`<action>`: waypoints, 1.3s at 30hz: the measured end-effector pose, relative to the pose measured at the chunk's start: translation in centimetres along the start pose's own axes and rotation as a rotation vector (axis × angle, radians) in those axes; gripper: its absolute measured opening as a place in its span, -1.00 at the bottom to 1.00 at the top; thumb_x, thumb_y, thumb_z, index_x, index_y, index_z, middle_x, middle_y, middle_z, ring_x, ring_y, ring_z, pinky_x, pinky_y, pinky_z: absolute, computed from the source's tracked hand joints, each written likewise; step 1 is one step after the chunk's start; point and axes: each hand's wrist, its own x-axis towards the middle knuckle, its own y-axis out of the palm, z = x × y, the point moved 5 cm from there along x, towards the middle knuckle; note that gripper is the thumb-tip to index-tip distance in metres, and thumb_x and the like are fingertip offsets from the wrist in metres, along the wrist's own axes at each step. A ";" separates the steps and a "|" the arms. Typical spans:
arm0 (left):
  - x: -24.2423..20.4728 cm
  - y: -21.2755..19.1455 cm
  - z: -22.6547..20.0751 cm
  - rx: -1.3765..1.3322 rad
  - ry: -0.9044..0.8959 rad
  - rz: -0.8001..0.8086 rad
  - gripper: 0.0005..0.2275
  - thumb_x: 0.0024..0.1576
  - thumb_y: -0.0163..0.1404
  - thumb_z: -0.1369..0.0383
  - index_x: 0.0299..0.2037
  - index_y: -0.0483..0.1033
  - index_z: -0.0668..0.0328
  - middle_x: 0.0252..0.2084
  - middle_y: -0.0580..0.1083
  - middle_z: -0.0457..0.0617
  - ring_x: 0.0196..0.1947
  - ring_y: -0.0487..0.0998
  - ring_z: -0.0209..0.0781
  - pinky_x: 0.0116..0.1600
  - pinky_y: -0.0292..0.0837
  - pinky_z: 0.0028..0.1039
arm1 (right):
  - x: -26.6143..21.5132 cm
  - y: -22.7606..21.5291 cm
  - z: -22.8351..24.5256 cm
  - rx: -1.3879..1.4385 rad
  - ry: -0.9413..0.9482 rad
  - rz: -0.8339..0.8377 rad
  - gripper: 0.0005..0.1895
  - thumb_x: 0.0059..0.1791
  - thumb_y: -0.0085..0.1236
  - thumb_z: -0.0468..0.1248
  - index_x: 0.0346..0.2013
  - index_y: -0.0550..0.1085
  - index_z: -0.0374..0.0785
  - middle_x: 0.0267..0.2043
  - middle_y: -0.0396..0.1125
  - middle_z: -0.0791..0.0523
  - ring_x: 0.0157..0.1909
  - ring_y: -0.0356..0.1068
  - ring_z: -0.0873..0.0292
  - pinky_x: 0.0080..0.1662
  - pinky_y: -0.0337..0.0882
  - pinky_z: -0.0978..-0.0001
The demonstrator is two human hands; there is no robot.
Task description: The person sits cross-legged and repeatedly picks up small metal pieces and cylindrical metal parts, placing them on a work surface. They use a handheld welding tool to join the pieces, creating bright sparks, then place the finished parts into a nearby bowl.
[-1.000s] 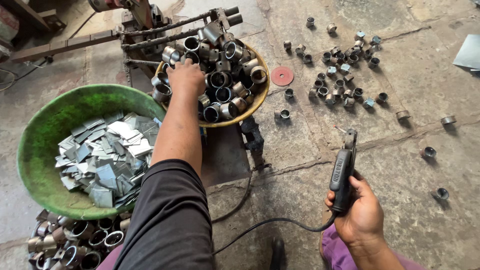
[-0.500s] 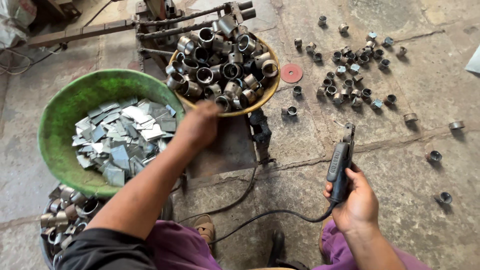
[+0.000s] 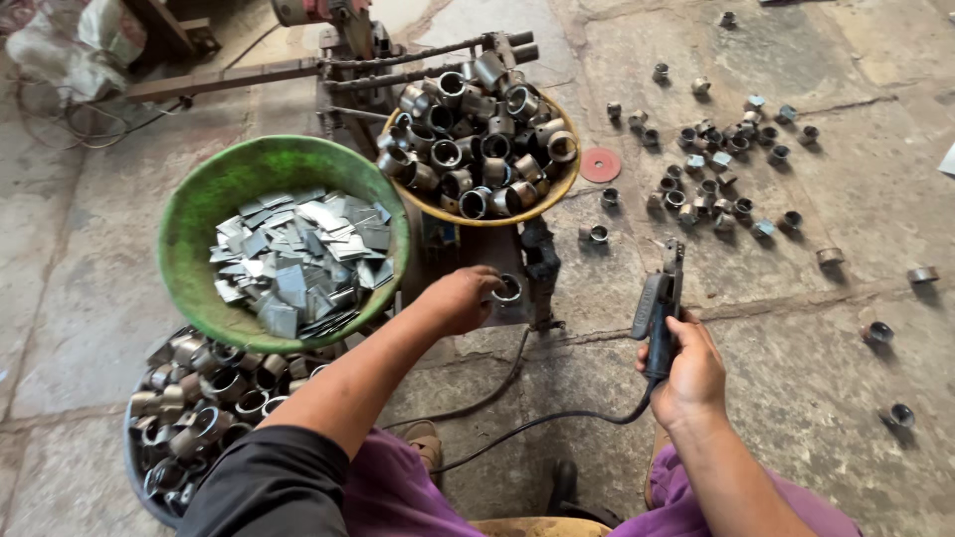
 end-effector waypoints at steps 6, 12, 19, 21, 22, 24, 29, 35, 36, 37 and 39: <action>-6.1 -9.2 1.7 0.039 -0.434 -0.131 -0.58 0.03 0.19 0.17 0.13 0.55 -0.09 0.16 0.47 0.02 0.13 0.49 0.09 0.18 0.41 -0.20 | 2.6 -0.6 -1.3 -0.009 0.009 0.058 -0.80 0.11 -0.07 -0.19 -0.03 0.39 -0.17 -0.32 0.34 0.11 -0.45 0.34 0.12 -0.41 0.34 0.22; -10.0 -14.2 12.5 0.166 -0.761 -0.460 -0.66 0.11 0.15 0.16 0.06 0.60 0.02 0.16 0.48 0.08 0.20 0.42 0.17 0.24 0.35 -0.13 | 2.7 0.3 -2.5 -0.061 0.050 0.087 -0.76 0.13 -0.12 -0.18 0.04 0.40 -0.16 -0.29 0.37 0.12 -0.43 0.34 0.14 -0.37 0.35 0.24; -9.2 -14.0 17.1 0.252 -0.805 -0.432 -0.64 0.10 0.13 0.16 0.09 0.58 0.02 0.28 0.39 -0.07 0.30 0.29 0.08 0.33 0.18 -0.06 | 2.5 0.3 -3.6 -0.112 0.061 0.075 -0.73 0.13 -0.15 -0.21 0.09 0.39 -0.14 -0.29 0.36 0.13 -0.43 0.33 0.13 -0.37 0.35 0.23; -8.3 -13.7 17.9 0.270 -0.826 -0.368 -0.64 0.11 0.12 0.14 0.10 0.57 0.00 0.28 0.39 -0.07 0.31 0.27 0.07 0.34 0.14 -0.02 | 2.8 0.4 -3.8 -0.114 0.047 0.066 -0.73 0.13 -0.14 -0.22 0.09 0.38 -0.17 -0.30 0.36 0.12 -0.44 0.33 0.12 -0.38 0.35 0.22; -7.8 -13.3 18.2 0.288 -0.838 -0.330 -0.64 0.12 0.11 0.14 0.09 0.57 -0.01 0.26 0.40 -0.08 0.31 0.27 0.06 0.34 0.13 0.00 | 2.7 0.4 -3.8 -0.116 0.043 0.057 -0.74 0.12 -0.13 -0.22 0.08 0.38 -0.19 -0.30 0.36 0.11 -0.45 0.32 0.11 -0.39 0.35 0.21; -7.3 -12.9 18.6 0.312 -0.855 -0.277 -0.67 0.14 0.10 0.14 0.07 0.59 -0.02 0.23 0.43 -0.07 0.32 0.28 0.04 0.35 0.12 0.02 | 2.9 0.7 -3.9 -0.118 0.044 0.066 -0.71 0.12 -0.13 -0.22 0.11 0.39 -0.19 -0.28 0.37 0.12 -0.44 0.33 0.12 -0.39 0.35 0.23; -7.1 -13.2 18.5 0.337 -0.838 -0.288 -0.67 0.10 0.15 0.15 0.04 0.59 -0.01 0.16 0.48 0.02 0.32 0.27 0.08 0.32 0.09 0.07 | 2.4 1.6 -3.8 -0.142 0.053 0.066 -0.68 0.12 -0.13 -0.22 0.14 0.40 -0.19 -0.29 0.37 0.10 -0.44 0.33 0.13 -0.38 0.37 0.24; -8.5 -14.1 17.4 0.310 -0.860 -0.307 -0.53 -0.01 0.26 0.10 0.09 0.52 0.02 0.10 0.49 0.13 0.23 0.34 0.13 0.30 0.15 -0.01 | 1.6 2.3 -4.2 -0.135 0.084 0.052 -0.67 0.08 -0.10 -0.22 0.13 0.39 -0.15 -0.30 0.38 0.10 -0.47 0.34 0.14 -0.40 0.35 0.24; -8.7 -14.4 17.1 0.324 -0.845 -0.321 -0.53 -0.02 0.27 0.09 0.07 0.52 0.03 0.09 0.48 0.13 0.22 0.34 0.14 0.28 0.16 0.00 | 1.6 2.1 -4.4 -0.139 0.084 0.044 -0.68 0.08 -0.10 -0.22 0.13 0.38 -0.16 -0.30 0.38 0.10 -0.47 0.34 0.13 -0.41 0.35 0.23; -8.9 -14.7 16.9 0.339 -0.830 -0.336 -0.53 -0.02 0.27 0.09 0.06 0.53 0.03 0.07 0.48 0.13 0.20 0.35 0.15 0.26 0.16 0.00 | 1.6 1.8 -4.4 -0.142 0.085 0.037 -0.69 0.08 -0.09 -0.22 0.12 0.37 -0.16 -0.30 0.39 0.10 -0.47 0.34 0.13 -0.41 0.34 0.23; -8.8 -14.9 15.7 0.333 -0.760 -0.395 -0.56 -0.01 0.27 0.12 0.04 0.54 0.05 0.04 0.50 0.11 0.17 0.38 0.13 0.27 0.19 -0.02 | 1.5 1.3 -4.4 -0.129 0.092 0.026 -0.68 0.08 -0.09 -0.22 0.13 0.38 -0.13 -0.30 0.39 0.10 -0.46 0.35 0.13 -0.40 0.35 0.24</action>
